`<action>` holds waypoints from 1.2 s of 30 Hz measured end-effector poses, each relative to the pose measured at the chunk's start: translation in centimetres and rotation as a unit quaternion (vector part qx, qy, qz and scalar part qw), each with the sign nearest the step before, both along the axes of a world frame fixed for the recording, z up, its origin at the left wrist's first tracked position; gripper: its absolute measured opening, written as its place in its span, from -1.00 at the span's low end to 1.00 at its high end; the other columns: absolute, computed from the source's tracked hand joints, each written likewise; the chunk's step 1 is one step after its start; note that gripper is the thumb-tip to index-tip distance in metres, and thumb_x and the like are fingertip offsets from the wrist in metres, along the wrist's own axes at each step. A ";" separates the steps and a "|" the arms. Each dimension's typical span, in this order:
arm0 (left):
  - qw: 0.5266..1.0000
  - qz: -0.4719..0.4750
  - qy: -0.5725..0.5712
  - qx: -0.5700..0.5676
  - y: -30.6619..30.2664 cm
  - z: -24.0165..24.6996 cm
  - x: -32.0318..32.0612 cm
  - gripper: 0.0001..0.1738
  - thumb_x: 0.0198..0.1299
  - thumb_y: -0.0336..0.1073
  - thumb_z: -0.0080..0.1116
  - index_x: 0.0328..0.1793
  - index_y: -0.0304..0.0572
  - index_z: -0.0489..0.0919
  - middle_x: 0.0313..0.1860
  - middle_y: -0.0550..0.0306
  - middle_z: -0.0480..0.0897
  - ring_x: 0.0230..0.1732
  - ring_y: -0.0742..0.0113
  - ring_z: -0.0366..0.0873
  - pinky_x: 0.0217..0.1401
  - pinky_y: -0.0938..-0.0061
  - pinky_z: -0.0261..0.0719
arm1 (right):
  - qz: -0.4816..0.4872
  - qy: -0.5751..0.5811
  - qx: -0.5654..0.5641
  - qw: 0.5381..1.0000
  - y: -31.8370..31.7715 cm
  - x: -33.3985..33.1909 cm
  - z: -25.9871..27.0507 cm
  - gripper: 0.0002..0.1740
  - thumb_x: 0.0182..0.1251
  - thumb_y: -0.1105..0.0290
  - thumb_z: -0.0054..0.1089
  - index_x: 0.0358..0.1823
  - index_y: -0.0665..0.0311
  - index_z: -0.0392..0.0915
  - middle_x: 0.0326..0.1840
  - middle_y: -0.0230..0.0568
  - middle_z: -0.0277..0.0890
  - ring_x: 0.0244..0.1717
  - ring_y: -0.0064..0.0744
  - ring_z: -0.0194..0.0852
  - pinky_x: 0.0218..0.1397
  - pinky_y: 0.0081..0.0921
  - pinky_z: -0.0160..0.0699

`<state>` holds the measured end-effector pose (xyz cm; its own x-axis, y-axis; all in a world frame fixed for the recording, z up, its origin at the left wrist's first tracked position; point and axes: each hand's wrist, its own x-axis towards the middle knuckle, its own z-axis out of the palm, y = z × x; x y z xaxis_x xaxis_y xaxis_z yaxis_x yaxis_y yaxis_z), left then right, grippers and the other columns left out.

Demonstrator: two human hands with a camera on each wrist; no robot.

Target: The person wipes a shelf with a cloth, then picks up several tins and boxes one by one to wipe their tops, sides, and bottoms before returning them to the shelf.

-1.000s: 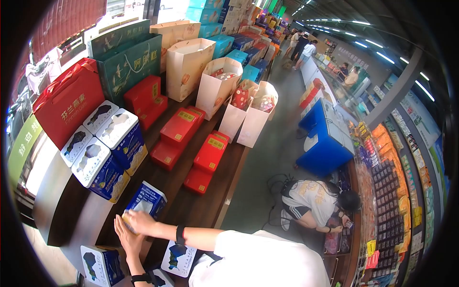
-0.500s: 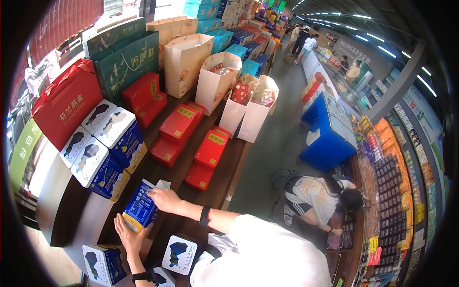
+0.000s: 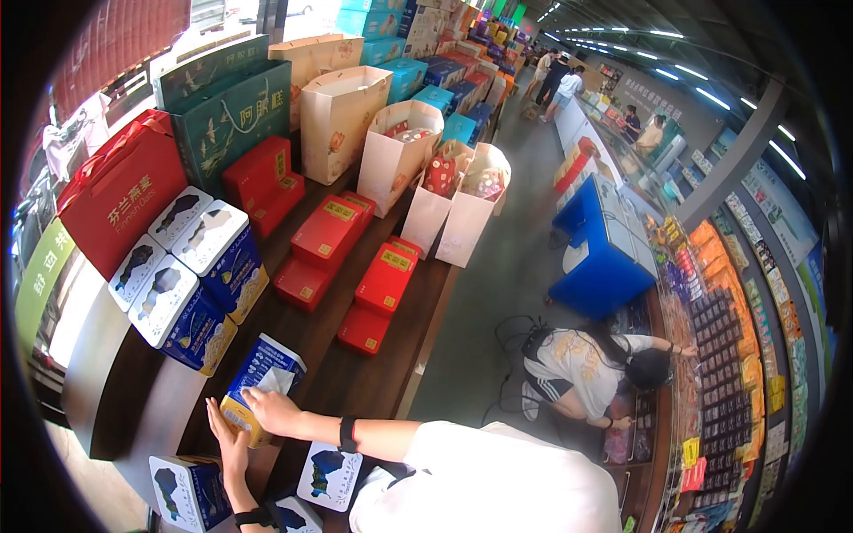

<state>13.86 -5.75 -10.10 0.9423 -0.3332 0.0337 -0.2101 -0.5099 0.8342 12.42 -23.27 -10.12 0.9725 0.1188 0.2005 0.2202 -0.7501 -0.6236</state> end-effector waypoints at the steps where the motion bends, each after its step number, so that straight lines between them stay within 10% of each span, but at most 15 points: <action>1: 1.000 0.001 0.000 0.000 0.3 -0.1 0.2 0.03 -0.03 -0.30 0.16 0.56 -0.12 -0.15 0.55 -0.09 -0.05 0.56 0.03 -0.18 0.56 0.25 -0.26 | 0.008 0.010 0.006 1.000 0.8 -0.1 0.1 -0.53 0.20 0.47 -0.04 0.13 0.60 0.33 0.03 0.22 0.43 -0.27 0.01 0.62 -0.23 -0.24 0.66; 4: 0.981 -0.009 0.105 -0.163 0.6 0.6 0.5 -0.28 0.37 -0.11 -0.31 0.58 0.01 -0.25 0.57 -0.05 -0.06 0.56 0.13 -0.13 0.54 0.28 -0.22 | 0.037 0.004 0.022 0.999 3.2 -0.6 0.3 -0.58 0.18 0.46 0.01 0.05 0.59 0.37 -0.02 0.20 0.44 -0.27 0.02 0.61 -0.22 -0.23 0.66; 11: 0.983 0.031 0.086 -0.160 0.5 1.2 -0.1 -0.29 0.43 0.05 -0.34 0.58 0.07 -0.25 0.55 -0.07 -0.01 0.55 0.11 -0.12 0.53 0.26 -0.18 | 0.152 0.042 0.177 0.971 5.7 -0.7 0.3 -0.77 0.13 0.42 0.01 -0.28 0.43 0.56 -0.28 0.19 0.56 -0.30 0.14 0.56 -0.14 -0.12 0.55; 15: 0.984 0.046 0.073 -0.156 0.8 2.8 -1.6 -0.29 0.41 -0.15 -0.24 0.58 0.05 -0.23 0.55 -0.12 -0.05 0.56 0.05 -0.14 0.52 0.22 -0.16 | 0.243 0.082 0.258 0.932 -0.4 -0.6 2.8 -0.77 0.08 0.39 0.08 -0.29 0.34 0.63 -0.42 0.07 0.59 -0.33 -0.05 0.61 -0.16 -0.32 0.56; 19: 0.994 0.044 0.068 -0.072 1.0 4.2 -4.0 -0.06 0.15 -0.37 0.06 0.58 0.01 -0.21 0.54 -0.16 -0.04 0.56 0.00 -0.14 0.54 0.22 -0.18 | 0.030 0.059 0.316 0.947 -7.5 1.4 5.2 -0.72 0.19 0.40 0.09 -0.09 0.33 0.60 -0.21 0.07 0.56 -0.20 -0.09 0.60 -0.10 -0.36 0.53; 23: 0.991 0.101 0.036 -0.084 0.4 2.9 -3.5 0.14 -0.15 -0.50 0.24 0.57 -0.03 -0.16 0.54 -0.14 -0.01 0.56 0.06 -0.12 0.55 0.24 -0.18 | -0.034 -0.027 0.084 0.996 -10.8 4.4 4.1 -0.67 0.18 0.40 0.06 -0.04 0.35 0.54 -0.24 0.11 0.52 -0.19 0.09 0.56 -0.13 -0.23 0.57; 36: 0.999 0.036 0.027 0.002 0.4 2.1 -2.2 0.27 -0.33 -0.45 0.50 0.53 -0.19 -0.09 0.50 -0.13 0.07 0.49 0.06 0.06 0.50 0.34 0.05 | 0.018 0.000 0.051 0.999 1.0 4.6 -0.2 -0.65 0.17 0.45 -0.03 -0.04 0.48 0.44 -0.13 0.08 0.51 -0.23 0.06 0.56 -0.16 -0.19 0.59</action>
<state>11.68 -5.34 -8.01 0.9642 -0.2645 -0.0192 -0.1275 -0.5257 0.8411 17.06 -22.24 -10.34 0.9679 0.1329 0.2134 0.2461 -0.6747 -0.6958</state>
